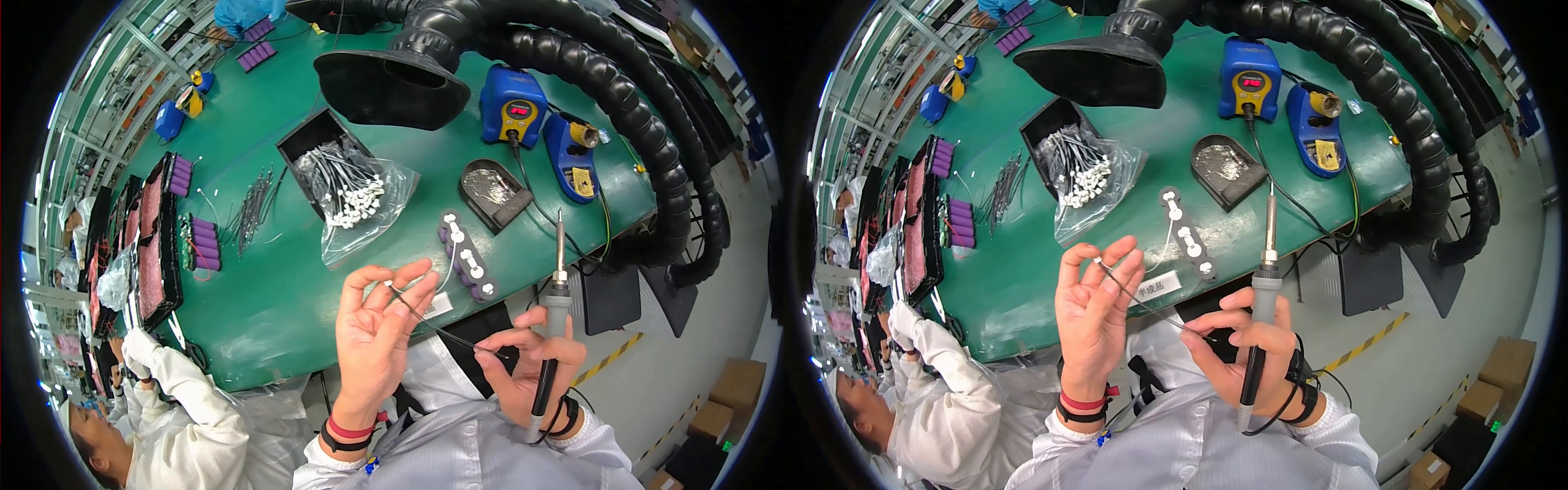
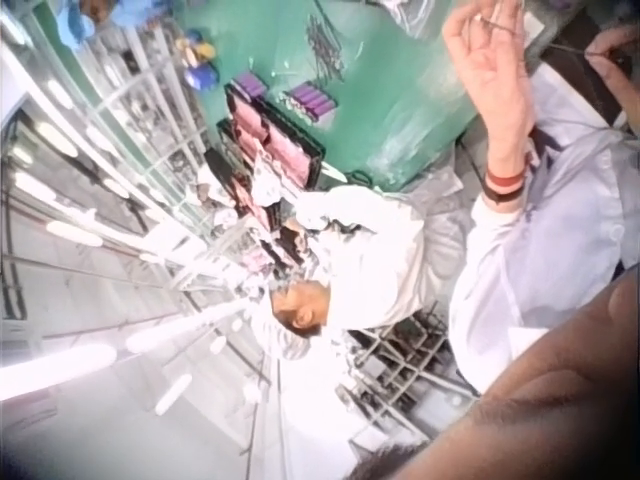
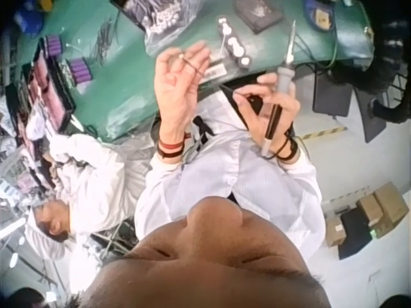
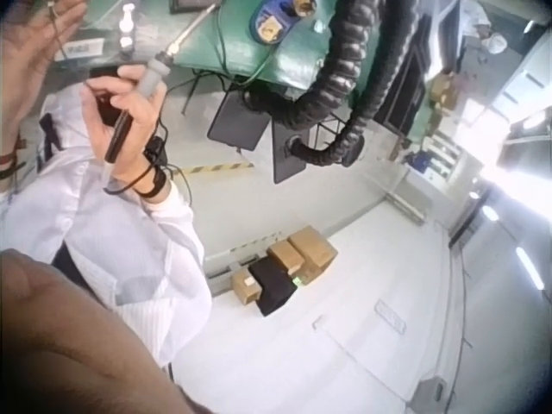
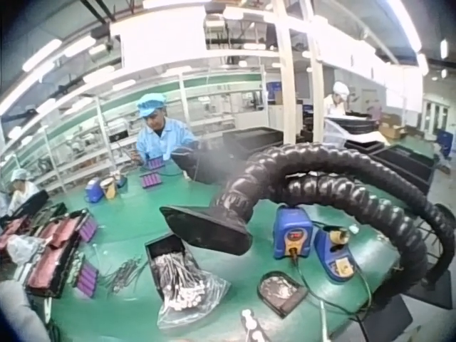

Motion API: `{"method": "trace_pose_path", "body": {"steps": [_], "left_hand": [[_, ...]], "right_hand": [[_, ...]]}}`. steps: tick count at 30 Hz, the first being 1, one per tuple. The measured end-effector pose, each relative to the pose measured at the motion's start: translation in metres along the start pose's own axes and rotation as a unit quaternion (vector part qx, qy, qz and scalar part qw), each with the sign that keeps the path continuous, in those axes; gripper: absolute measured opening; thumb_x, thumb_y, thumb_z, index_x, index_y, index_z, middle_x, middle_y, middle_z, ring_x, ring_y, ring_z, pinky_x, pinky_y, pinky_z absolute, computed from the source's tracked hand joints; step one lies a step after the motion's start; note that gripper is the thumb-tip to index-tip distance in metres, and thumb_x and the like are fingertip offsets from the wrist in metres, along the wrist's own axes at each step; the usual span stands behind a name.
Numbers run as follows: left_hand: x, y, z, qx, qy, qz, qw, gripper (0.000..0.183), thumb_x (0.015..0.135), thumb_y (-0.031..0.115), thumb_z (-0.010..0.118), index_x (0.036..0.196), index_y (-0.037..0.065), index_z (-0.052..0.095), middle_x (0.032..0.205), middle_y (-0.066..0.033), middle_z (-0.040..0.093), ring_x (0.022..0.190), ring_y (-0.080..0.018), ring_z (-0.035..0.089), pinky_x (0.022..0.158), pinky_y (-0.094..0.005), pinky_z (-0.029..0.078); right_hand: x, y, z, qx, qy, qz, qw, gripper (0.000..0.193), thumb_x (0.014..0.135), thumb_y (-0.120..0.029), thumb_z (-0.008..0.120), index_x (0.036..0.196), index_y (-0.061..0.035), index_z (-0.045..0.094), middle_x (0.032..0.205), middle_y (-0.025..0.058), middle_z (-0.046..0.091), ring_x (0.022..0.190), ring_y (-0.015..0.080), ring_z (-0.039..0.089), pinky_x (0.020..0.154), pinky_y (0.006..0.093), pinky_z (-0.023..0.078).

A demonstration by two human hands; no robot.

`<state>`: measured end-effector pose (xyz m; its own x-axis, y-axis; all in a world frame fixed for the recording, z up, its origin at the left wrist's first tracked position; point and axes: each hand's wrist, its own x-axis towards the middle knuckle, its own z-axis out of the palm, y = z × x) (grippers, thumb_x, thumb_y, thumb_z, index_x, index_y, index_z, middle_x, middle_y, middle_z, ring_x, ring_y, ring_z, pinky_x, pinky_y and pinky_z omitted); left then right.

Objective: Soldering wires and components onto an electronic circuit board and battery assembly.

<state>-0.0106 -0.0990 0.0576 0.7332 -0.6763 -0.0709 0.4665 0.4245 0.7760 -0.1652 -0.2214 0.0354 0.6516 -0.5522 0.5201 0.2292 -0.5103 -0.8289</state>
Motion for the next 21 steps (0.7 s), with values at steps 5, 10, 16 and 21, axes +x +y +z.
{"method": "trace_pose_path", "body": {"steps": [5,10,16,21], "left_hand": [[0.001,-0.001,-0.002,-0.003,0.01,0.006,1.0,0.042,0.098,-0.003,0.061,0.133,0.009,0.042,0.143,-0.025,0.054,0.132,-0.031,0.059,0.113,-0.0432,0.049],[0.0,-0.001,-0.002,0.002,0.018,0.004,1.0,0.042,0.098,-0.003,0.061,0.134,0.009,0.042,0.143,-0.0245,0.054,0.131,-0.0304,0.06,0.113,-0.0426,0.05],[0.001,-0.001,-0.003,-0.008,0.016,0.003,1.0,0.043,0.098,-0.003,0.061,0.135,0.008,0.041,0.143,-0.0247,0.054,0.131,-0.0304,0.059,0.113,-0.0426,0.05],[0.0,-0.002,-0.001,-0.013,0.019,0.002,1.0,0.044,0.098,-0.003,0.062,0.136,0.008,0.041,0.143,-0.0255,0.054,0.131,-0.0306,0.06,0.113,-0.0426,0.05]], "right_hand": [[-0.003,0.006,-0.009,-0.04,-0.047,-0.027,0.998,0.074,0.075,0.017,0.081,0.121,-0.0109,0.031,0.126,0.0227,0.041,0.082,0.0279,0.077,0.084,0.0351,0.057],[0.0,-0.001,-0.011,-0.1,-0.044,-0.036,0.993,0.075,0.073,0.008,0.087,0.119,-0.0145,0.032,0.122,0.0191,0.058,0.099,0.0266,0.069,0.092,0.04,0.047],[-0.004,-0.005,-0.013,-0.146,-0.057,-0.059,0.986,0.075,0.072,-0.002,0.092,0.114,-0.0182,0.032,0.113,0.0134,0.072,0.109,0.0259,0.059,0.099,0.0419,0.036],[-0.012,0.002,-0.012,-0.115,-0.026,-0.066,0.991,0.075,0.071,-0.001,0.093,0.112,-0.0182,0.031,0.118,0.0153,0.066,0.094,0.0261,0.065,0.095,0.0411,0.041]]}}
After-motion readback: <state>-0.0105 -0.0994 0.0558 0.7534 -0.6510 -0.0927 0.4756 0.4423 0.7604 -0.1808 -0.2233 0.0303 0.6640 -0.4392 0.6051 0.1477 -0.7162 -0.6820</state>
